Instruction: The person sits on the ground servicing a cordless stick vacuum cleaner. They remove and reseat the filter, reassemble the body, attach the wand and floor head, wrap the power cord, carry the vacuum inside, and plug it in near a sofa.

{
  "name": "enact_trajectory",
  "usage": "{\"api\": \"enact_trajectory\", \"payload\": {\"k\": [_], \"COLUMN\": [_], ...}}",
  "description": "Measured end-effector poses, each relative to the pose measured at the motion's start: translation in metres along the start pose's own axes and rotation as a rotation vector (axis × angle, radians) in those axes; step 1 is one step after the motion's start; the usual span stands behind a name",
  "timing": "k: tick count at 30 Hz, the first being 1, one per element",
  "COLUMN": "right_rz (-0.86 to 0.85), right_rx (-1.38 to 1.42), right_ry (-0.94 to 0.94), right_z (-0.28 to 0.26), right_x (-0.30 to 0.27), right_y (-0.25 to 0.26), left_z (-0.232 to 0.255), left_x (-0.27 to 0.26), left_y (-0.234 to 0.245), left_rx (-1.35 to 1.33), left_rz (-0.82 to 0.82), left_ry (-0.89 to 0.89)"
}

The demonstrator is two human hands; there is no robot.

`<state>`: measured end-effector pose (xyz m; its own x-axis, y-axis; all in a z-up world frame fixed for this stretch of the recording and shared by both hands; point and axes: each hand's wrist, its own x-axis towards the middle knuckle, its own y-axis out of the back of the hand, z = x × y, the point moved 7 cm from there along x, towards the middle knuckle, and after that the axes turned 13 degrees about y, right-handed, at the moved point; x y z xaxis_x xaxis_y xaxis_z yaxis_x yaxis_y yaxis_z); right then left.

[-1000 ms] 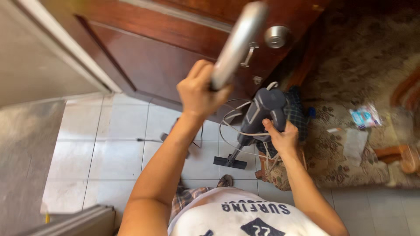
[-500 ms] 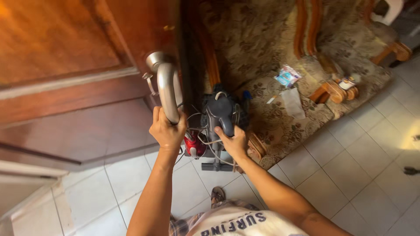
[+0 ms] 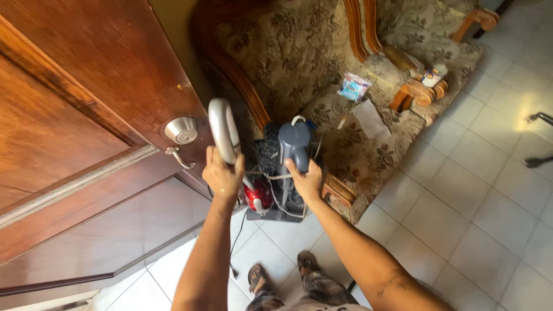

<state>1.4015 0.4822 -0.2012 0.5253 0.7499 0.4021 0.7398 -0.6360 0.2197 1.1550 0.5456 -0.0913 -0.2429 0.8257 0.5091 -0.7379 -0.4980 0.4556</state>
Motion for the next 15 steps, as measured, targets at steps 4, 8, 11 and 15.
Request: {"api": "enact_trajectory", "payload": {"k": [4,8,11,15], "right_rz": [0.043,0.029,0.043,0.084], "right_rx": [-0.063,0.014,0.027,0.104], "right_ry": [-0.021,-0.070,0.024,-0.098], "right_z": [0.012,0.031,0.040,0.066], "right_x": [0.007,-0.019,-0.044,-0.062], "right_y": [-0.007,-0.026,-0.021,-0.015], "left_z": [0.006,0.010,0.017,0.025], "left_x": [0.027,0.038,0.039,0.039], "left_y": [-0.028,-0.044,-0.058,-0.063], "left_rx": [-0.015,-0.135,-0.062,-0.044], "left_rz": [-0.120,-0.236,-0.418,-0.524], "left_ry": [-0.065,0.050,0.106,0.101]}}
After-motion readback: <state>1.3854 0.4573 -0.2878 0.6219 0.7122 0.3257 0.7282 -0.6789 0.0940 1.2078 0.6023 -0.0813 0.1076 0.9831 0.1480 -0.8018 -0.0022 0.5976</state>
